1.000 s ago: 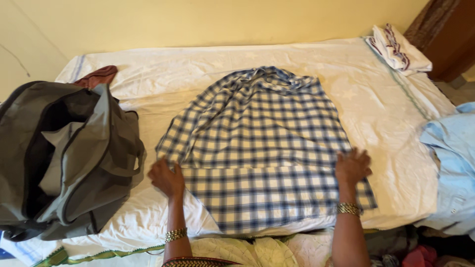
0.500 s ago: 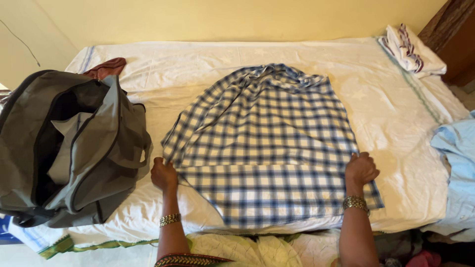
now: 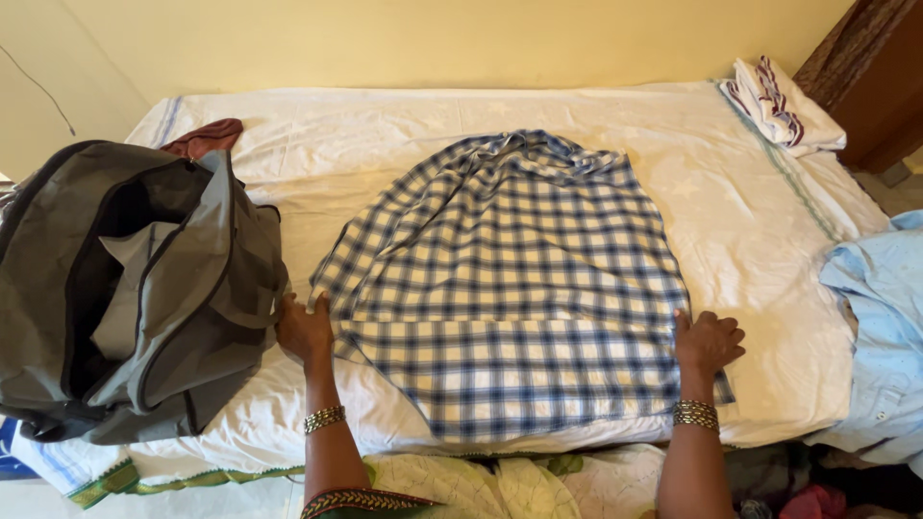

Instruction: The person buttons a checkered shirt on a bed, smooths the fabric, and folds the sleeves and body of the shirt into a compact rectangle.

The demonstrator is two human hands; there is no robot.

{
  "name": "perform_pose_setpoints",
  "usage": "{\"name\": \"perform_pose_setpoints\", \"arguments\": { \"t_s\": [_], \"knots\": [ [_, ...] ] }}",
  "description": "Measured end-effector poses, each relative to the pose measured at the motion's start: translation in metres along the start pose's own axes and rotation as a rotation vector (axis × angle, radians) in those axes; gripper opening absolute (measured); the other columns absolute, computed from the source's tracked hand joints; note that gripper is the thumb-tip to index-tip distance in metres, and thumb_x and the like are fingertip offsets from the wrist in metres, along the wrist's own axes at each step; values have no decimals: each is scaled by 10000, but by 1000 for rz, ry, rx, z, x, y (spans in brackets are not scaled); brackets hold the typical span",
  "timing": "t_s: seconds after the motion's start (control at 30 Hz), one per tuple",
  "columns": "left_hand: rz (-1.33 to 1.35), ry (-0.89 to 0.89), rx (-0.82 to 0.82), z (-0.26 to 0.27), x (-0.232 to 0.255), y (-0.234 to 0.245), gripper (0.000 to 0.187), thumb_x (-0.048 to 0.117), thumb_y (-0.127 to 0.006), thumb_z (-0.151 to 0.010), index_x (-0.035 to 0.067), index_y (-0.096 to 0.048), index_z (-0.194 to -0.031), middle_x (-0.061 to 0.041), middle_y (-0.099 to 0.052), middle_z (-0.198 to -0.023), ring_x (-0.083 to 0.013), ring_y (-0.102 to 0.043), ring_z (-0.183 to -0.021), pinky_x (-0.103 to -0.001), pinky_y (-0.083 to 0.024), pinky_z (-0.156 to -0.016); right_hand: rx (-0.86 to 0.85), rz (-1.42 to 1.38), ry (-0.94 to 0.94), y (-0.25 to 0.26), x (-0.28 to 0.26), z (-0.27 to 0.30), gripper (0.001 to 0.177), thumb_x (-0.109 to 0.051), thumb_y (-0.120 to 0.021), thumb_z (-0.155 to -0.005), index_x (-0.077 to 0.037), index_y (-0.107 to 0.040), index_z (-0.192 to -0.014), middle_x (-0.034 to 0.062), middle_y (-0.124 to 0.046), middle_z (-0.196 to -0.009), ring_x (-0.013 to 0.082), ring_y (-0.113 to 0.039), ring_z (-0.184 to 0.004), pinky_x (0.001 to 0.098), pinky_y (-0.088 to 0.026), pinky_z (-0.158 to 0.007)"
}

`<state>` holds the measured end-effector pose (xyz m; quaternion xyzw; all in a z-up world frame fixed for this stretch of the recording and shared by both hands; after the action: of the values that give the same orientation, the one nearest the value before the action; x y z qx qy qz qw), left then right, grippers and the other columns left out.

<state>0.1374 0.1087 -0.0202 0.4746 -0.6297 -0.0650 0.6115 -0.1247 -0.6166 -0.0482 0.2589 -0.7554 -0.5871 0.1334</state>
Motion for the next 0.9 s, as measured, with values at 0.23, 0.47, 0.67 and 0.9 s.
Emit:
{"name": "perform_pose_setpoints", "arguments": {
  "t_s": [0.23,0.47,0.67,0.9],
  "knots": [
    [-283,-155,-148,-36,35,-45,630,421,-800,-886,32,-590,-1336,-183,-635,-1326,-410,-575,-1211,-536,-475,-970,70,0,51,-13,-39,-20,565,-501,-597,-1014,25,-687,-1199,279,-552,-1256,405,-474,-1172,573,-390,-929],
    [116,-31,-168,-59,13,-88,298,217,-771,-881,76,-727,-1140,-170,-721,-1143,-368,-681,-1054,-479,-530,-887,114,-38,133,-22,-75,-60,506,-449,-577,-1062,31,-689,-1179,248,-553,-1227,378,-462,-1171,549,-365,-971],
    [688,-423,107,-60,21,-9,175,49,-669,-897,83,-713,-1062,-134,-733,-1112,-353,-695,-1058,-486,-534,-965,175,-50,154,-24,-71,-61,463,-425,-591,-1060,11,-710,-1160,237,-571,-1209,371,-475,-1164,546,-368,-965],
    [-382,-110,-64,-41,-9,4,209,225,-637,-1001,110,-811,-993,-172,-743,-1048,-388,-689,-990,-522,-552,-801,225,-61,230,-23,-76,-57,364,-340,-615,-1046,-11,-721,-1161,214,-614,-1149,348,-520,-1126,523,-372,-974]
  ]
}}
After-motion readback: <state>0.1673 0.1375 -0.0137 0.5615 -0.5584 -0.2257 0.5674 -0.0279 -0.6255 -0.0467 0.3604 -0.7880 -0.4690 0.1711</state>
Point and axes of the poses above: each hand's wrist, its own z-axis away from the middle knuckle, its own y-axis out of the back of the hand, x = y × z, the point moved 7 cm from there along -z, towards the middle knuckle
